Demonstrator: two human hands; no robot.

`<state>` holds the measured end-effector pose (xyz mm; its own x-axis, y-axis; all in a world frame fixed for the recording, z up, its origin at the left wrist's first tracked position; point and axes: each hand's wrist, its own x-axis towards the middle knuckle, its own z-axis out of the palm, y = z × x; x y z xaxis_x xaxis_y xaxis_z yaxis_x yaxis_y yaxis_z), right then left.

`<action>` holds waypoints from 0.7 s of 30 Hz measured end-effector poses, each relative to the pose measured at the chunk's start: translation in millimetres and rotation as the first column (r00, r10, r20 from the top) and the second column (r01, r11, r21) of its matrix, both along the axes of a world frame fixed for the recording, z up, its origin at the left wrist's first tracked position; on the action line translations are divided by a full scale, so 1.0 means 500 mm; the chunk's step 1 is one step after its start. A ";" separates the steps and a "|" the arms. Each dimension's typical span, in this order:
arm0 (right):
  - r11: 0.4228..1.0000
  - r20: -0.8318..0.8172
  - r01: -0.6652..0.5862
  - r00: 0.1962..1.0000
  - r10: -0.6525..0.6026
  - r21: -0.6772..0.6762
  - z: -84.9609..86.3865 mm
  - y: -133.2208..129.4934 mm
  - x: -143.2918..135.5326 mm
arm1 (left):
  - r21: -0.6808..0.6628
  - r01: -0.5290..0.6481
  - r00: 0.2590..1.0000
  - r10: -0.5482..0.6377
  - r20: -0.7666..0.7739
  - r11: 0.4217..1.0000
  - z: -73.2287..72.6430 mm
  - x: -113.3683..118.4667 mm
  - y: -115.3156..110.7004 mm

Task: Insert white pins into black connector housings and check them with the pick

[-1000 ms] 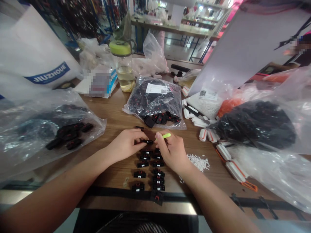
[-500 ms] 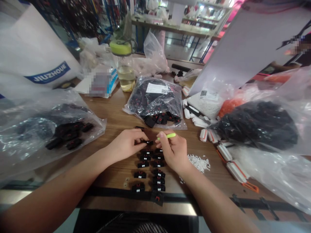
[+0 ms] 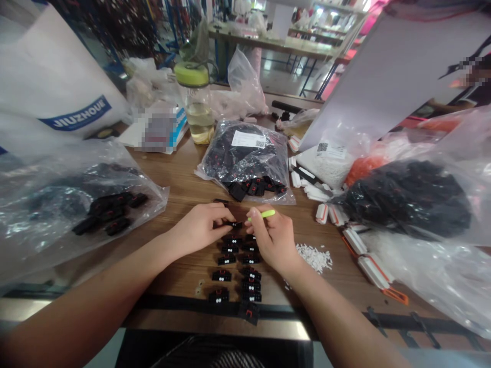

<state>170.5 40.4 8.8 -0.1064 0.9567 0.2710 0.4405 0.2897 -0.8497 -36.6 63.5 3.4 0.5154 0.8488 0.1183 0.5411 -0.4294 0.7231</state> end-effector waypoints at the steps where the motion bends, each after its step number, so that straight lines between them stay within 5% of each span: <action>1: 1.000 0.010 -0.006 1.000 0.006 -0.002 0.001 0.000 0.001 | 0.002 0.001 1.000 -0.001 -0.001 1.000 -0.001 0.000 0.000; 8: 0.993 0.205 -0.097 0.975 0.081 0.070 0.012 -0.007 -0.002 | -0.002 -0.008 0.999 0.007 -0.049 1.000 0.004 0.001 -0.003; 16: 0.977 -0.094 0.151 0.986 -0.137 0.153 0.011 -0.001 0.017 | 0.139 -0.098 0.924 0.142 -0.355 0.985 0.057 -0.034 -0.006; 18: 0.971 -0.099 0.166 0.984 -0.151 0.174 0.011 0.002 0.022 | 0.158 -0.125 0.930 0.171 -0.326 0.980 0.068 -0.035 -0.010; 21: 0.968 -0.103 0.166 0.984 -0.148 0.190 0.011 0.003 0.024 | 0.046 -0.026 0.981 0.034 -0.189 0.999 0.072 -0.022 -0.019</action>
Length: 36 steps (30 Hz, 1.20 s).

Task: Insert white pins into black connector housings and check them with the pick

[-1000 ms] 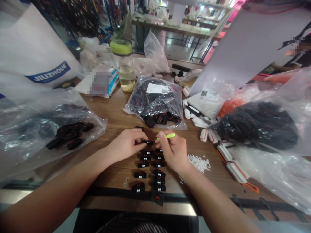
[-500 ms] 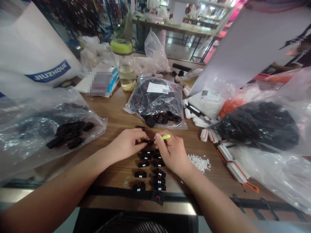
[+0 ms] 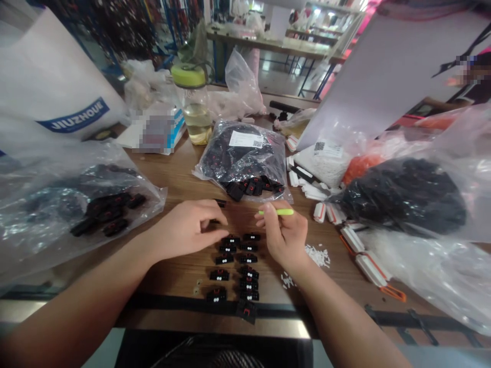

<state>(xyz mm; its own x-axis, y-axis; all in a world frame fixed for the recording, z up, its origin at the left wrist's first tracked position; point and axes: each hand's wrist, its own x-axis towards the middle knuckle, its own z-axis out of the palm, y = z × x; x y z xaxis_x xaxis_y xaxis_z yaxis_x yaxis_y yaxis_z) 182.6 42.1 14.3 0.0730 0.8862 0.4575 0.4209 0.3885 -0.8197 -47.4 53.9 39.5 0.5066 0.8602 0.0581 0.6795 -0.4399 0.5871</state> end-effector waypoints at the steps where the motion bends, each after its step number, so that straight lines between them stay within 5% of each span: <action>1: 1.000 0.003 -0.001 1.000 0.001 0.003 0.000 -0.001 0.000 | -0.036 0.047 0.998 -0.046 0.030 0.998 -0.002 0.006 -0.003; 13: 1.000 0.014 0.009 1.000 -0.010 0.005 0.001 0.000 0.000 | 0.034 0.146 0.983 -0.141 -0.115 0.989 -0.035 0.022 -0.006; 24: 0.971 -0.023 -0.151 0.989 0.149 -0.185 -0.008 -0.009 -0.020 | 0.009 0.049 0.996 -0.048 -0.081 0.999 -0.041 0.024 0.004; 36: 0.968 0.085 -0.174 0.978 0.192 -0.181 -0.006 -0.010 -0.018 | 0.008 0.044 0.997 -0.043 -0.068 0.999 -0.044 0.024 0.002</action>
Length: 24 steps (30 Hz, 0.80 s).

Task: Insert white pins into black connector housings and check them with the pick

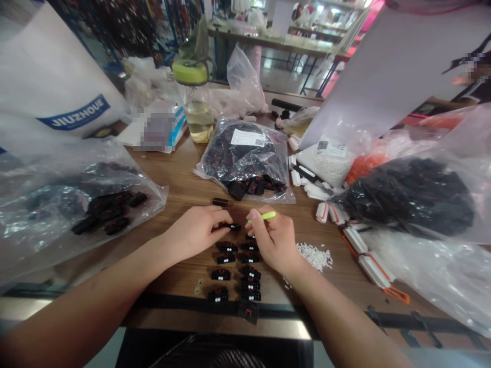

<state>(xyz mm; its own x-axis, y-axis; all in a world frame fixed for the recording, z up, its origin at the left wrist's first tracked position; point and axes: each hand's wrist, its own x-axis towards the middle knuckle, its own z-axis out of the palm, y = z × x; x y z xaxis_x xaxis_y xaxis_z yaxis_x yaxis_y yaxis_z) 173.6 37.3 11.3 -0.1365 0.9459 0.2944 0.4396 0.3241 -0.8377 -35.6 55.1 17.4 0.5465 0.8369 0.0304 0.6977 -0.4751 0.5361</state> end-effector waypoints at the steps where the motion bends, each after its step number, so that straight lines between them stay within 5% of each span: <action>1: 1.000 0.034 -0.018 0.999 0.018 0.013 0.002 -0.002 0.000 | -0.006 0.002 1.000 -0.001 0.010 1.000 0.001 0.000 0.000; 8: 0.998 0.200 -0.062 0.978 0.055 0.031 0.010 -0.009 -0.002 | -0.018 0.016 0.999 -0.015 0.037 1.000 0.001 -0.001 0.001; 16: 0.999 -0.060 0.048 0.997 -0.048 -0.003 0.005 -0.009 -0.007 | 0.008 0.003 1.000 -0.003 0.031 1.000 -0.001 0.000 -0.001; 24: 1.000 -0.036 0.014 0.999 -0.014 0.017 0.003 -0.004 -0.015 | 0.020 0.013 1.000 -0.013 0.017 1.000 -0.002 0.002 0.000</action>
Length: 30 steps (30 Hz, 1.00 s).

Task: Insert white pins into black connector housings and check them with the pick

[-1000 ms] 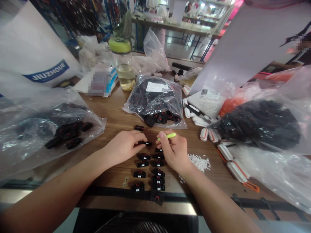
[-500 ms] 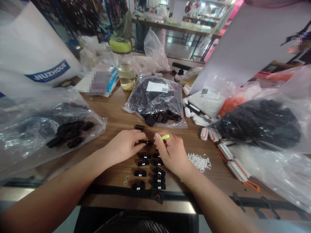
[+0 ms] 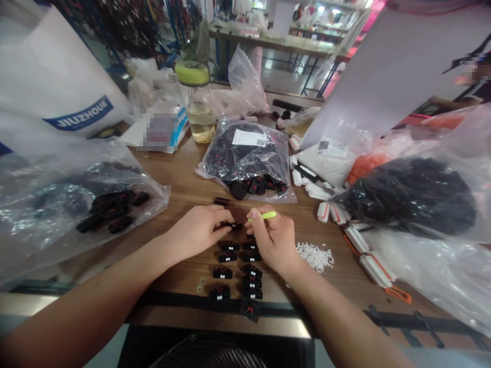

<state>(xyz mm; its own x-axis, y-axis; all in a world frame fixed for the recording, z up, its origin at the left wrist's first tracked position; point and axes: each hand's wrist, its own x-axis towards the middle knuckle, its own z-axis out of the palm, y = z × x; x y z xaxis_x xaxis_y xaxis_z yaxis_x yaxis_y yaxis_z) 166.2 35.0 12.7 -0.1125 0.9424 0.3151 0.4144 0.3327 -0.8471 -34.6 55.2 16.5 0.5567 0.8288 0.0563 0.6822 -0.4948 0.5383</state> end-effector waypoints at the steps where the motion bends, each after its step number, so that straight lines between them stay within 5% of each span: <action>1: 1.000 0.003 -0.001 1.000 0.001 0.000 -0.001 0.000 0.000 | 0.001 -0.001 1.000 0.001 -0.003 1.000 0.000 0.000 0.000; 8: 0.997 0.110 -0.057 0.993 0.050 0.061 0.000 -0.005 0.004 | -0.018 0.001 1.000 -0.001 0.006 1.000 -0.001 -0.002 0.000; 15: 0.908 0.433 -0.313 0.885 0.172 0.280 0.020 -0.013 -0.004 | -0.020 -0.005 1.000 0.005 -0.019 1.000 0.002 -0.002 -0.002; 24: 0.973 0.057 0.086 0.993 -0.101 0.214 -0.005 0.000 0.033 | 0.061 -0.124 0.957 0.135 -0.255 0.990 0.050 -0.033 -0.006; 27: 0.964 0.048 0.127 0.989 -0.142 0.233 -0.004 0.007 0.037 | 0.016 -0.093 0.986 0.094 -0.136 0.996 0.065 -0.031 -0.016; 30: 0.960 0.049 0.136 0.987 -0.153 0.246 -0.002 0.008 0.037 | -0.102 0.112 0.992 -0.106 0.065 0.988 0.059 -0.020 -0.023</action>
